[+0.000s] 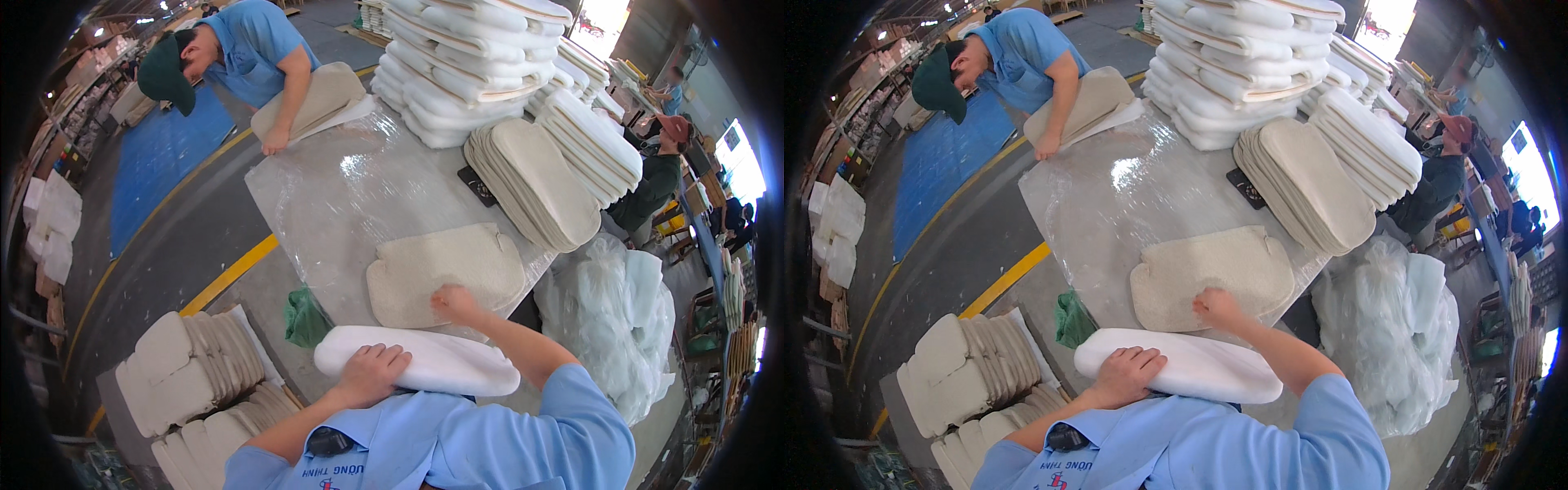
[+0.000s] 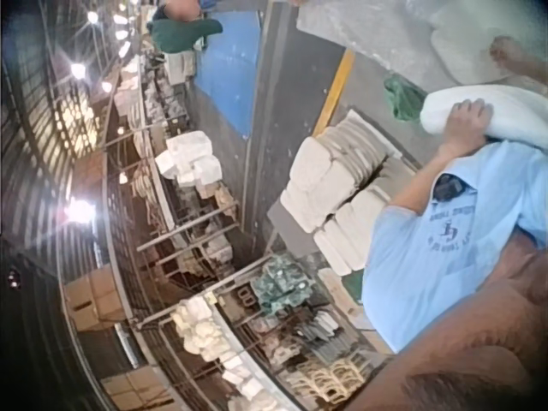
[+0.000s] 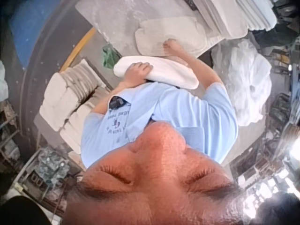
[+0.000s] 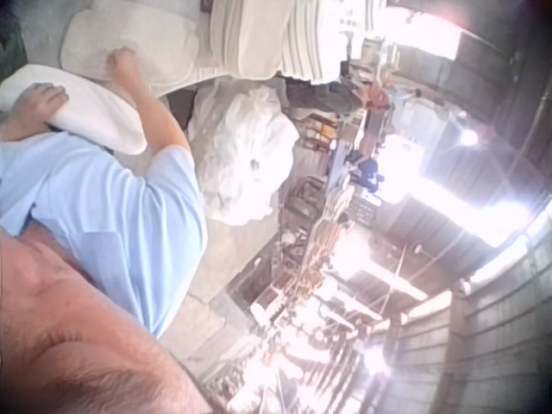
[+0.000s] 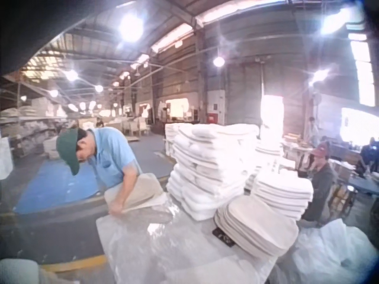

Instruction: The person folds beige fabric cushions by hand, aligns edges, and stacks them on a table. The person also handles white foam inserts, placing them into the folded cushions and stacking the finished units.

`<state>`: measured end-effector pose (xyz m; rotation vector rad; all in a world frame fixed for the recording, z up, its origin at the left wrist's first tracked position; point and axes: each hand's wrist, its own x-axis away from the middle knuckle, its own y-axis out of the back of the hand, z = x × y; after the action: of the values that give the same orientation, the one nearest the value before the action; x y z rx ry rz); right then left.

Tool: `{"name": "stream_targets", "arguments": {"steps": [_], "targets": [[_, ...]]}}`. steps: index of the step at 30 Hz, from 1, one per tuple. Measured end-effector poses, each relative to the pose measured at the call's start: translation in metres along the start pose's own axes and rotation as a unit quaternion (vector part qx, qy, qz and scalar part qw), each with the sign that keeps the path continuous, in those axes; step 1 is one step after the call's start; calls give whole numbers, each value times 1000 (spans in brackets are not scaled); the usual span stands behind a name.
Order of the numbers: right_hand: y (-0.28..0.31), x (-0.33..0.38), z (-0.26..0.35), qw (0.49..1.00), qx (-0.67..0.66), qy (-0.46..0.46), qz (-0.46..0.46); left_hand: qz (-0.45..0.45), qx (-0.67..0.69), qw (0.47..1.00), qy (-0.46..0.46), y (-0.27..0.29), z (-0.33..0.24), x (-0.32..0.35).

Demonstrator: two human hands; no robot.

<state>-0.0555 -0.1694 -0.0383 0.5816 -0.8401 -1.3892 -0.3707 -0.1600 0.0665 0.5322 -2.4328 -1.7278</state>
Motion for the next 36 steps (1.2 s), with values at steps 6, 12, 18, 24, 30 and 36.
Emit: {"name": "stream_targets", "arguments": {"steps": [6, 12, 18, 24, 30, 36], "targets": [[24, -79, -5, 992, 51, -27, -115, -16, 5, 1000, -7, 1, -3, 1], [15, -118, -7, 970, 206, -13, -132, -43, 0, 999, -20, -2, 0, 2], [11, -105, 2, 958, 240, 35, -154, -33, -10, 999, 0, -7, 5, 2], [17, -79, -8, 959, 193, 93, -185, -46, 12, 999, -13, -3, 3, -4], [3, -77, 3, 958, 277, -9, -70, -47, 3, 998, -29, -2, 1, -1], [4, -87, 11, 954, 294, -11, -61, -33, -11, 999, -33, 2, -1, -3]]}}
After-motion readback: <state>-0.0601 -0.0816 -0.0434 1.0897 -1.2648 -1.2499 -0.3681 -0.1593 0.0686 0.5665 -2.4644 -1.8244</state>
